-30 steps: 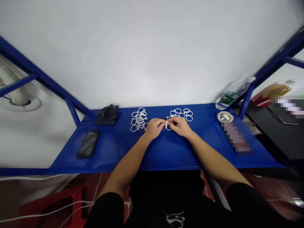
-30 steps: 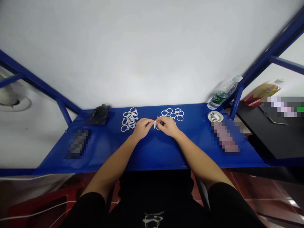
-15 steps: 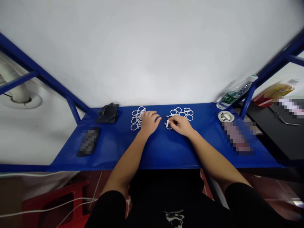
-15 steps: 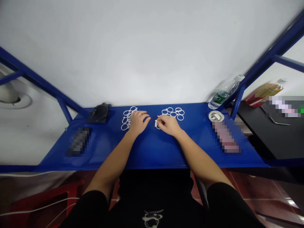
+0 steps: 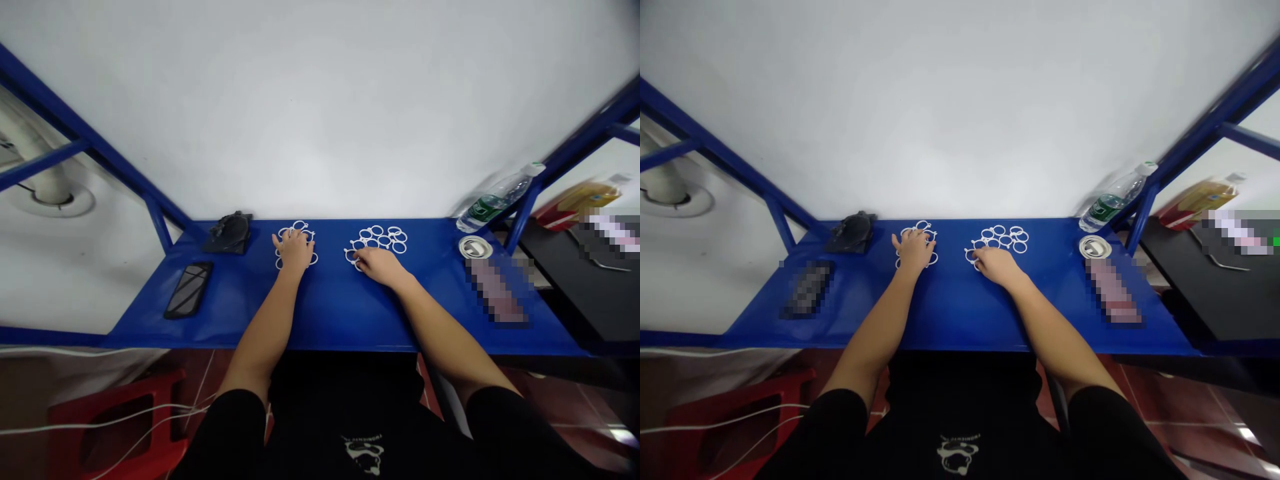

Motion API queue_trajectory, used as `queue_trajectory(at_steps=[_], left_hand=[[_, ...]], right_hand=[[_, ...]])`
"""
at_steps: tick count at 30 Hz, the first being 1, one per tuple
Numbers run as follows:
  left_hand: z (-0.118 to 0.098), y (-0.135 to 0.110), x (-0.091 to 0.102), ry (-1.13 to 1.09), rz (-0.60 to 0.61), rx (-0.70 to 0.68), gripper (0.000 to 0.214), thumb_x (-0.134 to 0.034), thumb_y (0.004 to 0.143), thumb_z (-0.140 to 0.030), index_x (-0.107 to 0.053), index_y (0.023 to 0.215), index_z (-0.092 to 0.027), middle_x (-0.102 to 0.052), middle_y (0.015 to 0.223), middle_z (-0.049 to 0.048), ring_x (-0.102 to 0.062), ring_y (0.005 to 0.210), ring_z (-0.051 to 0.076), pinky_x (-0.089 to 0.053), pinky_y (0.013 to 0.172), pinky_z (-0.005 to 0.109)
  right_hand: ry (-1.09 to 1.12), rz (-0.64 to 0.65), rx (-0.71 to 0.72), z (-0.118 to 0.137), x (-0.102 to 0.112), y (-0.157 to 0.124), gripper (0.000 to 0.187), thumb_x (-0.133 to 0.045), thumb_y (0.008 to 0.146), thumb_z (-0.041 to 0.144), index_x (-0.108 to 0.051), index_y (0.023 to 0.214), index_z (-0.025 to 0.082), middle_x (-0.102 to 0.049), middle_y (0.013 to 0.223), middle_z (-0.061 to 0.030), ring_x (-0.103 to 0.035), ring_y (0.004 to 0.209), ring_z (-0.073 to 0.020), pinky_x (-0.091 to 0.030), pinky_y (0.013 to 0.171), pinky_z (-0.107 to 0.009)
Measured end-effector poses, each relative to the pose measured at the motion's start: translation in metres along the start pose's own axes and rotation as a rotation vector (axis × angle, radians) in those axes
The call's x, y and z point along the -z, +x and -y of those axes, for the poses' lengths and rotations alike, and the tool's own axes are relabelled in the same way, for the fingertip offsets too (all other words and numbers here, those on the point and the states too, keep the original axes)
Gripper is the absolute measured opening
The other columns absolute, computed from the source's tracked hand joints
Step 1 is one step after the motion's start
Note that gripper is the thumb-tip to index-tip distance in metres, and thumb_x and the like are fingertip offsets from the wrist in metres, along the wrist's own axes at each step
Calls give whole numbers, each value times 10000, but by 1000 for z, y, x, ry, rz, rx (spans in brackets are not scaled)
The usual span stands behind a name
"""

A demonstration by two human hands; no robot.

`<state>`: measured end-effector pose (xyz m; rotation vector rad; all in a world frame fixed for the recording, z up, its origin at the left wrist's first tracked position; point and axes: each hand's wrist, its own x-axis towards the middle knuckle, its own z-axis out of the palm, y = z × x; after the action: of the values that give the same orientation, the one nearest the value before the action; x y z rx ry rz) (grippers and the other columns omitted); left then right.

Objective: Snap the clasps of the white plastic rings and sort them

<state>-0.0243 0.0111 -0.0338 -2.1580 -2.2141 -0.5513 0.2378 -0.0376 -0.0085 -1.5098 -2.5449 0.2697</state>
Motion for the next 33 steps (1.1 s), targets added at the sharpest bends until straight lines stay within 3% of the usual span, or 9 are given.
queue_trajectory(at_steps=[5,10,18,23,25,28,33], left_hand=[[-1,0,1,7,16,-11,385,-468,1019,-416,-710,1275,-260,-575,1527,102,-386,1488,360,-46,1264,718],[-2,0,0,-5,8,-16,436,-518,1000,-461,-660,1353,-249,-556,1549,111,-365,1506,374,-44,1259,727],[6,2,-7,-113,-53,-81,149,-682,917,-323,-786,1010,-269,-709,1292,105,-497,1350,401,-38,1219,779],[-2,0,1,-186,-141,-115,147,-702,930,-389,-779,871,-279,-736,1179,71,-552,1268,367,-52,1240,742],[-10,-3,8,-239,-199,-194,152,-699,943,-407,-778,901,-284,-730,1216,62,-584,1246,332,-137,1258,683],[-23,-13,17,-338,-243,-419,191,-670,970,-426,-780,965,-270,-731,1237,67,-629,1208,281,-339,1209,554],[-42,-32,20,-441,-230,-673,168,-660,971,-388,-769,971,-260,-751,1201,63,-678,1128,244,-435,1135,506]], right_hand=[[41,-95,-47,0,1,1,234,-577,981,235,-729,1158,216,-767,1157,-80,-702,1033,-239,-475,788,-299],[136,-198,-29,3,2,0,230,-546,1018,281,-744,1119,221,-781,1121,-68,-708,975,-227,-477,778,-308],[189,-247,65,-2,-5,1,236,-536,1000,256,-758,1073,222,-781,1050,-58,-700,925,-214,-488,769,-321],[215,-256,51,1,-3,1,240,-544,1008,276,-760,1099,225,-788,1046,-56,-712,918,-217,-507,777,-324],[248,-299,26,2,-1,-1,275,-525,1031,301,-745,1176,219,-785,1107,-74,-719,965,-230,-523,813,-335],[335,-388,-8,3,0,-2,345,-478,1066,329,-689,1310,208,-763,1214,-98,-719,1042,-244,-541,885,-362],[488,-461,45,2,-2,-2,370,-479,1077,383,-651,1360,218,-771,1162,-94,-727,1015,-235,-558,891,-370]])
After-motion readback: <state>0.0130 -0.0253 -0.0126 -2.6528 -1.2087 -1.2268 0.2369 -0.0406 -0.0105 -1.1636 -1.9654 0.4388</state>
